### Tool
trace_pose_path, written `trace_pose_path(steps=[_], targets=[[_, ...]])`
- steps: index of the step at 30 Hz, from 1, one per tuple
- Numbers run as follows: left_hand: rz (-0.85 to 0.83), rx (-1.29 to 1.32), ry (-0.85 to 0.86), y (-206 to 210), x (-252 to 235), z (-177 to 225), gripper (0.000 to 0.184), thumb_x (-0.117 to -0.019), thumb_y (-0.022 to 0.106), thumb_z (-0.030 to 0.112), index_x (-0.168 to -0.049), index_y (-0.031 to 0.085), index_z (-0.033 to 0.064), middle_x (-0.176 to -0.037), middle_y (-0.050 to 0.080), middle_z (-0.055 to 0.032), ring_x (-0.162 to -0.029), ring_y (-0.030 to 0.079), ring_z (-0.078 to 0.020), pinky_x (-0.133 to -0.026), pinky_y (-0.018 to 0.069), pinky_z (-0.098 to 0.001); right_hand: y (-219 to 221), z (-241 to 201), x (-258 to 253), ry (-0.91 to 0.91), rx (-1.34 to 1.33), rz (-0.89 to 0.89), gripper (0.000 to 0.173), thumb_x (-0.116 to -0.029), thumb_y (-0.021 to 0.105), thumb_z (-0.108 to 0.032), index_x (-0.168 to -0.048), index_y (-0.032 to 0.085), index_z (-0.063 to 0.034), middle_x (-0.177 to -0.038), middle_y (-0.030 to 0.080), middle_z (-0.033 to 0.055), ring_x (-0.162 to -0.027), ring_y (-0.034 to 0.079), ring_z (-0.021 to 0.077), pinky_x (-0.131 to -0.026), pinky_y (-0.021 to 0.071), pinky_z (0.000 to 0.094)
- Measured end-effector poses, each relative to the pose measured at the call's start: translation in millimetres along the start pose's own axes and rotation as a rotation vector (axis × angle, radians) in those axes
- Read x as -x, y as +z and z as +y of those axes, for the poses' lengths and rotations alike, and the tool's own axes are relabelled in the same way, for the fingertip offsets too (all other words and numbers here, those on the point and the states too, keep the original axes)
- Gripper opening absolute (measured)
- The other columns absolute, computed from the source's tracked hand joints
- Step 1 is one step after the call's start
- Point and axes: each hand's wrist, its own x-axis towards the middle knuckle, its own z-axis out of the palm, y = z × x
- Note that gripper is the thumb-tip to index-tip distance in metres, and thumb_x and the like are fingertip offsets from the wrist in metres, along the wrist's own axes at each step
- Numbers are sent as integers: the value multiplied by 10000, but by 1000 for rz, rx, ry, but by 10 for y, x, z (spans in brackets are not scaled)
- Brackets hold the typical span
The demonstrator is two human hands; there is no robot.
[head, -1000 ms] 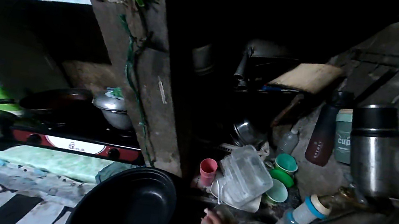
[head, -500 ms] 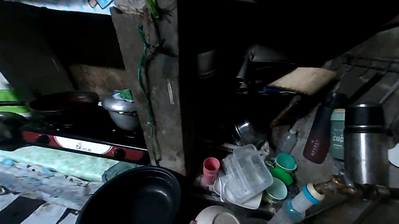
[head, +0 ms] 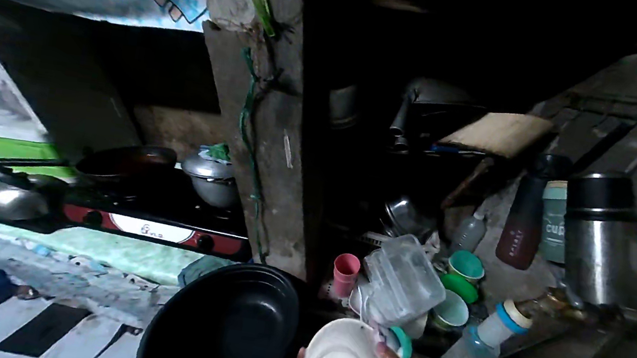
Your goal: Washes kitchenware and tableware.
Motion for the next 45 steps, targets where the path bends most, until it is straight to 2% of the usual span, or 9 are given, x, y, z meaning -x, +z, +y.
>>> trace_pose_path(steps=[3, 7, 11, 16, 20, 25, 31, 39, 45], targets=[[-194, -16, -81, 46, 115, 102, 624, -1099, 241, 519, -1528, 415, 100, -1417, 576, -154, -1265, 583, -248, -1037, 501, -490, 157, -6, 405, -153, 339, -61, 478, -841, 821, -197, -1191, 642, 75, -973, 718, 146, -845, 698, 178, -793, 597, 356], [-307, 111, -180, 81, 340, 276, 485, -1115, 214, 418, -1282, 541, 101, -1018, 697, -54, -924, 687, -155, -808, 596, -371, 326, 272, 706, -494, 876, -370, 332, -866, 766, -148, -1155, 727, 11, -995, 749, 212, -923, 735, 369, -851, 578, 574], [-327, 263, -81, -322, 65, -258, 494, -1105, 249, 343, -1287, 556, 2, -1107, 710, -131, -999, 702, -217, -859, 595, -426, 174, 550, 511, -280, 931, -756, 500, -957, 707, -348, -1332, 653, -22, -1203, 707, 221, -1136, 673, 372, -1033, 486, 582], [-154, 6, -105, -196, 374, -101, 442, -1110, 380, 286, -1392, 469, -42, -1132, 685, -154, -997, 684, -187, -889, 579, -406, -126, 953, -165, -686, 1243, -552, 641, -923, 706, -219, -1529, 500, -187, -1638, 373, 117, -1555, 241, 341, -1265, 101, 624], [-285, -65, -28, -107, 344, -279, 488, -1115, 361, 303, -1432, 440, -60, -1256, 651, -185, -1107, 665, -196, -951, 570, -384, 264, 831, 23, -542, 1176, -542, 801, -985, 599, -329, -1632, 215, -55, -1694, 169, 206, -1573, 142, 376, -1281, 99, 564], [-141, -123, -48, -222, 374, -50, 473, -1109, 367, 300, -1362, 504, -76, -1124, 684, -188, -999, 682, -200, -911, 572, -416, -129, 870, 120, -633, 1236, -929, 502, -1017, 592, -321, -1486, 552, -144, -1633, 388, 89, -1556, 240, 326, -1273, 101, 573], [-221, -113, -51, -201, 259, -340, 485, -1102, 418, 315, -1394, 500, -63, -1234, 671, -183, -1096, 677, -206, -962, 571, -392, 179, 913, 27, -561, 1212, -592, 745, -986, 595, -276, -1627, 265, -88, -1701, 201, 137, -1580, 157, 310, -1286, 121, 536], [-87, -174, -136, -325, 441, -250, 422, -1089, 449, 260, -1340, 515, -74, -1090, 684, -165, -951, 687, -162, -880, 581, -381, -295, 1259, -137, -732, 1297, -639, 704, -936, 685, -249, -1581, 413, -177, -1680, 291, 85, -1571, 200, 311, -1253, 105, 643], [27, -113, -81, -329, 188, -707, 469, -1104, 408, 312, -1310, 528, -92, -1093, 665, -199, -933, 669, -188, -849, 569, -386, 174, 1258, 386, -230, 978, -841, 627, -1023, 588, -368, -1519, 459, -8, -1594, 408, 211, -1500, 359, 351, -1248, 252, 500]])
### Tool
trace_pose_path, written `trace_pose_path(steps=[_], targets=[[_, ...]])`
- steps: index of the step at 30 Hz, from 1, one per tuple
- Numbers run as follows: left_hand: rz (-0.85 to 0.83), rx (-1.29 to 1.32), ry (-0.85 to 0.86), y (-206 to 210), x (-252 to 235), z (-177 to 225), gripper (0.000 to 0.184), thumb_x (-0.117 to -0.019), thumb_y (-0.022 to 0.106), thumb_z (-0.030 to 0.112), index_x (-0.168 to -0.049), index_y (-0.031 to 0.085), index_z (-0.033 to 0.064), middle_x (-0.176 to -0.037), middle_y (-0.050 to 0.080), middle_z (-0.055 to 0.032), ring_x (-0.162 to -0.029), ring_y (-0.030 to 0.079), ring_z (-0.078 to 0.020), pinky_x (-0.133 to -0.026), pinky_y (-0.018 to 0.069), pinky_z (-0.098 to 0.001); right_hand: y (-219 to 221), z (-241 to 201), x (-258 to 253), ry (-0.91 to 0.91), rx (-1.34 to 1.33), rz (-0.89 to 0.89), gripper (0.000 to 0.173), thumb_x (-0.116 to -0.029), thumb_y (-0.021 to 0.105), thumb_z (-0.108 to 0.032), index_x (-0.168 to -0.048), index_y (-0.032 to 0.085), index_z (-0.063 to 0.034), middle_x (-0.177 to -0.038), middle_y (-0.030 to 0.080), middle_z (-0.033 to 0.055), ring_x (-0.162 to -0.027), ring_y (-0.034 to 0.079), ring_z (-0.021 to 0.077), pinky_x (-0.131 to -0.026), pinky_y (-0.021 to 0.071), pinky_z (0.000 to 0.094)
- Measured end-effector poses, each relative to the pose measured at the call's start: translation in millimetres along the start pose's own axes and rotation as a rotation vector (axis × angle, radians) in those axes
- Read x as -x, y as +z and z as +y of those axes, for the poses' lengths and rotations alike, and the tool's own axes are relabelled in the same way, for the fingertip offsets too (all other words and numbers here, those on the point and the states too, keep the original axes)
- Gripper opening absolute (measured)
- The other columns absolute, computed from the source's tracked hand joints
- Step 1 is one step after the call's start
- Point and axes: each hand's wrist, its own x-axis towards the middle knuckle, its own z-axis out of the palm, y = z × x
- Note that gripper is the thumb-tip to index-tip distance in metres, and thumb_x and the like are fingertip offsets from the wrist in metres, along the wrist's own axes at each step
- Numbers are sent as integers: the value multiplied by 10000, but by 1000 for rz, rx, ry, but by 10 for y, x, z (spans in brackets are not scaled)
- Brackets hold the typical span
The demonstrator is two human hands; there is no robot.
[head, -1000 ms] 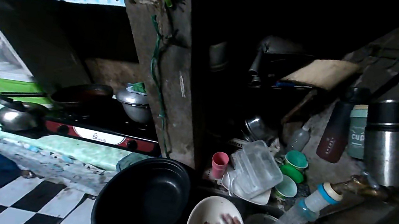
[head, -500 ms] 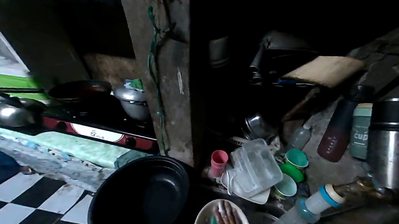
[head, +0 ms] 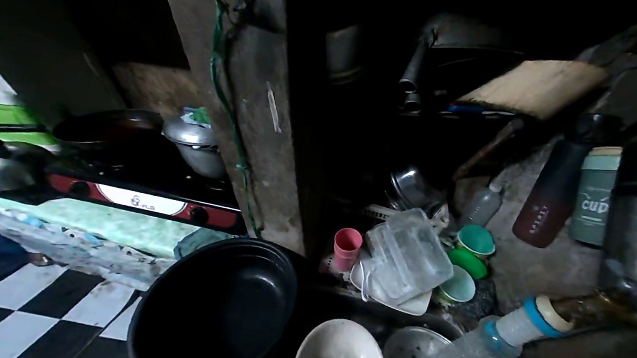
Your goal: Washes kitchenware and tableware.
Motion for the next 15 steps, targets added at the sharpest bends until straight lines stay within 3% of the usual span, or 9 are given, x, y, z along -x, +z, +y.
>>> trace_pose_path(steps=[1, 3, 5, 6, 9, 10, 13, 15], targets=[[51, 11, 17, -38, -81, -66, 488, -1103, 410, 324, -1316, 530, -98, -1123, 669, -215, -954, 675, -199, -863, 575, -392, -6, -4, 49, -13, -21, -51, 618, -1015, 615, -367, -1501, 480, -10, -1534, 475, 231, -1439, 444, 363, -1212, 330, 505], [172, 25, -34, -30, -150, -70, 518, -1103, 407, 353, -1378, 489, -79, -1198, 633, -232, -1025, 639, -224, -921, 541, -426, 36, 172, 127, -167, -4, 21, 491, -918, 737, -142, -1382, 614, -37, -1370, 615, 216, -1277, 596, 354, -1106, 468, 496], [265, -7, -75, 4, -237, -130, 539, -1102, 403, 365, -1422, 464, -66, -1285, 590, -275, -1127, 604, -309, -974, 505, -504, -61, 285, 179, -176, 5, 116, 480, -815, 755, 36, -1278, 696, -78, -1260, 678, 182, -1189, 640, 341, -1052, 509, 490], [283, -33, -84, 31, -277, -162, 550, -1109, 380, 364, -1443, 444, -68, -1344, 556, -298, -1197, 574, -355, -1013, 476, -538, -167, 291, 211, -80, 1, 145, 492, -825, 730, 51, -1299, 684, -73, -1256, 676, 196, -1183, 645, 353, -1045, 513, 504], [329, -23, -118, 133, -412, -238, 629, -1122, 281, 425, -1445, 441, -90, -1426, 499, -323, -1304, 514, -409, -1070, 428, -572, -509, 271, 235, 310, -45, 232, 504, -934, 665, -50, -1423, 560, 9, -1311, 643, 259, -1216, 629, 395, -1072, 473, 547], [346, 17, -129, 165, -469, -271, 652, -1120, 262, 449, -1435, 451, -89, -1426, 501, -316, -1299, 519, -403, -1063, 438, -565, -598, 282, 232, 403, -76, 274, 475, -958, 662, -107, -1403, 560, 23, -1277, 656, 259, -1191, 641, 389, -1057, 479, 545], [345, 163, -128, 228, -583, -347, 599, -1132, 241, 398, -1455, 416, -75, -1439, 480, -296, -1271, 521, -372, -1038, 458, -523, -746, 306, 268, 579, -141, 338, 493, -990, 655, -258, -1386, 568, 22, -1269, 660, 245, -1178, 647, 364, -1035, 481, 553], [303, 204, -142, 238, -549, -406, 584, -1133, 246, 383, -1489, 375, -61, -1490, 438, -279, -1326, 487, -363, -1084, 433, -513, -756, 308, 294, 648, -135, 338, 525, -996, 649, -296, -1414, 552, 6, -1285, 652, 248, -1181, 643, 383, -1018, 477, 587]])
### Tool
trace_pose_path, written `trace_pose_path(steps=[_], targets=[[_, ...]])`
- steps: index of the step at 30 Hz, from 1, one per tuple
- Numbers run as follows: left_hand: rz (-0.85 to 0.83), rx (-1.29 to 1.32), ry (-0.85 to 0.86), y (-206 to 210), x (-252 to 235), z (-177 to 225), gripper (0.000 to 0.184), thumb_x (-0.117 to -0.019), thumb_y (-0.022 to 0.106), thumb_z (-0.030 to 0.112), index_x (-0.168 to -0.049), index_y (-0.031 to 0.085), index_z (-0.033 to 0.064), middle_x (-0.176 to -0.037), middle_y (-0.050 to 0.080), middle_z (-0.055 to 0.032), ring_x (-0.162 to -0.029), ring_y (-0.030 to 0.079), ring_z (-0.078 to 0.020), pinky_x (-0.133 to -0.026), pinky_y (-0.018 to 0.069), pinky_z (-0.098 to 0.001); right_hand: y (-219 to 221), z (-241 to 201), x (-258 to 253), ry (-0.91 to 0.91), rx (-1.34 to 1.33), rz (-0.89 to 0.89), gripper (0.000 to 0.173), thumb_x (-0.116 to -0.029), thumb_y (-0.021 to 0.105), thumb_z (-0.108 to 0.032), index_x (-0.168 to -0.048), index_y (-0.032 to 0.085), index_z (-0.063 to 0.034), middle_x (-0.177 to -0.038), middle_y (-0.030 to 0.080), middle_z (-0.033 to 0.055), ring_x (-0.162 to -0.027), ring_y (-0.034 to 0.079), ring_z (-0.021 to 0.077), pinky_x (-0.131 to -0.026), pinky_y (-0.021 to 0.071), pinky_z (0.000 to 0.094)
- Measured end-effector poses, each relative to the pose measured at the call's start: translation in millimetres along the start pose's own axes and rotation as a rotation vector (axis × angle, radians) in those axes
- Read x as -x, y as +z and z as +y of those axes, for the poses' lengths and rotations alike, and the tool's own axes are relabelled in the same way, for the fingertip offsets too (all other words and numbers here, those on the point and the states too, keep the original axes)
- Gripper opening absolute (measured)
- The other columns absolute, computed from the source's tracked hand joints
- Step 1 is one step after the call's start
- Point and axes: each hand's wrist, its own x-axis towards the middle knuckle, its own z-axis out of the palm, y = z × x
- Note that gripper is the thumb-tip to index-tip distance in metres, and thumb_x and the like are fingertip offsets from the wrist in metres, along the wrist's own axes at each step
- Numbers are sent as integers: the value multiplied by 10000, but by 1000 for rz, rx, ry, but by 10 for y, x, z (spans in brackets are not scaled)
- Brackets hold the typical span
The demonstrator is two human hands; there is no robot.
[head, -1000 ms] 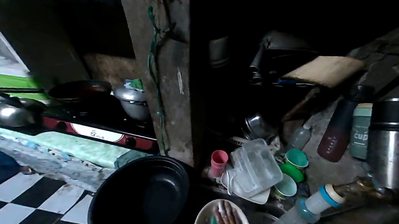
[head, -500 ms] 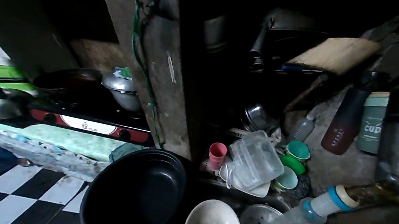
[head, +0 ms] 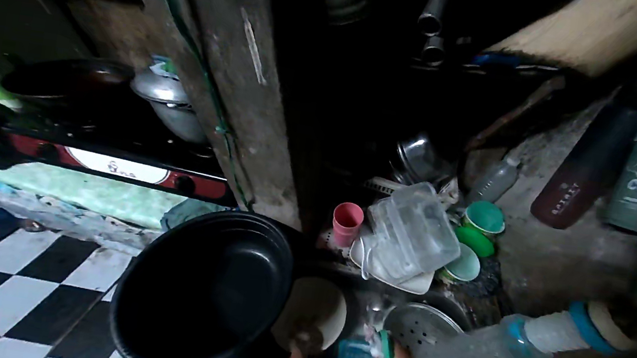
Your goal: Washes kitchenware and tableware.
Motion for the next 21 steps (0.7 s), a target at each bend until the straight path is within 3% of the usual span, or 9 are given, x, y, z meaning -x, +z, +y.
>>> trace_pose_path(steps=[1, 3, 4, 5, 8, 12, 16, 18, 21], targets=[[-1, -31, -37, -9, 47, -24, 594, -1128, 287, 403, -1486, 386, -60, -1495, 443, -273, -1342, 486, -365, -1100, 428, -514, -1, -3, 9, 27, 3, 11, 547, -997, 650, -297, -1440, 530, 0, -1301, 645, 252, -1188, 640, 395, -1019, 475, 597], [-47, -233, -80, -80, 213, -54, 538, -1104, 436, 338, -1413, 458, -103, -1378, 533, -304, -1236, 546, -382, -1043, 452, -526, 11, -3, 15, 70, 4, 31, 592, -1004, 646, -305, -1489, 477, -11, -1338, 624, 259, -1209, 629, 410, -1035, 469, 597], [-127, -394, -72, -153, 308, -75, 471, -1082, 503, 272, -1362, 510, -107, -1312, 581, -294, -1183, 575, -367, -1016, 465, -513, 26, 16, 10, 75, -4, 39, 604, -1005, 645, -312, -1499, 466, -15, -1348, 619, 257, -1216, 627, 406, -1041, 469, 589], [-250, -559, -57, -241, 379, -94, 434, -1054, 560, 214, -1360, 538, -93, -1334, 592, -282, -1234, 574, -370, -1067, 451, -512, 47, 41, 1, 71, -15, 43, 605, -1004, 643, -318, -1500, 466, -20, -1345, 622, 252, -1210, 631, 399, -1039, 476, 583], [-544, -957, 31, -435, 447, -220, 565, -971, 700, 229, -1419, 516, -62, -1342, 606, -277, -1263, 589, -383, -1099, 454, -513, 130, 80, 32, 19, -75, 29, 575, -988, 668, -297, -1453, 510, 3, -1330, 628, 245, -1212, 630, 367, -1062, 474, 539], [-536, -1226, 162, -377, 458, -89, 599, -962, 697, 241, -1464, 487, -10, -1345, 617, -260, -1249, 606, -409, -1084, 462, -556, 244, 131, 182, -134, 8, 81, 499, -948, 707, -193, -1386, 586, 14, -1357, 616, 237, -1243, 614, 362, -1081, 475, 501], [-449, -1282, 319, -377, 435, 32, 483, -981, 651, 213, -1413, 567, 15, -1302, 642, -264, -1203, 629, -428, -1048, 485, -572, 229, 298, 371, -259, 400, 264, 558, -828, 766, -84, -1370, 635, -58, -1328, 635, 240, -1210, 618, 426, -1039, 481, 568], [-401, -1292, 407, -374, 474, 53, 473, -948, 668, 128, -1404, 587, 30, -1384, 557, -309, -1276, 554, -474, -1081, 458, -568, 105, 363, 413, -129, 519, 150, 575, -872, 728, -70, -1429, 584, -68, -1315, 626, 262, -1230, 584, 460, -1069, 429, 608], [-436, -1207, 530, -333, 594, 102, 543, -888, 705, 81, -1413, 579, 24, -1417, 506, -340, -1309, 493, -524, -1099, 420, -601, -100, 339, 416, 64, 531, -68, 516, -949, 661, -117, -1446, 542, -50, -1269, 657, 264, -1159, 638, 461, -965, 497, 617]])
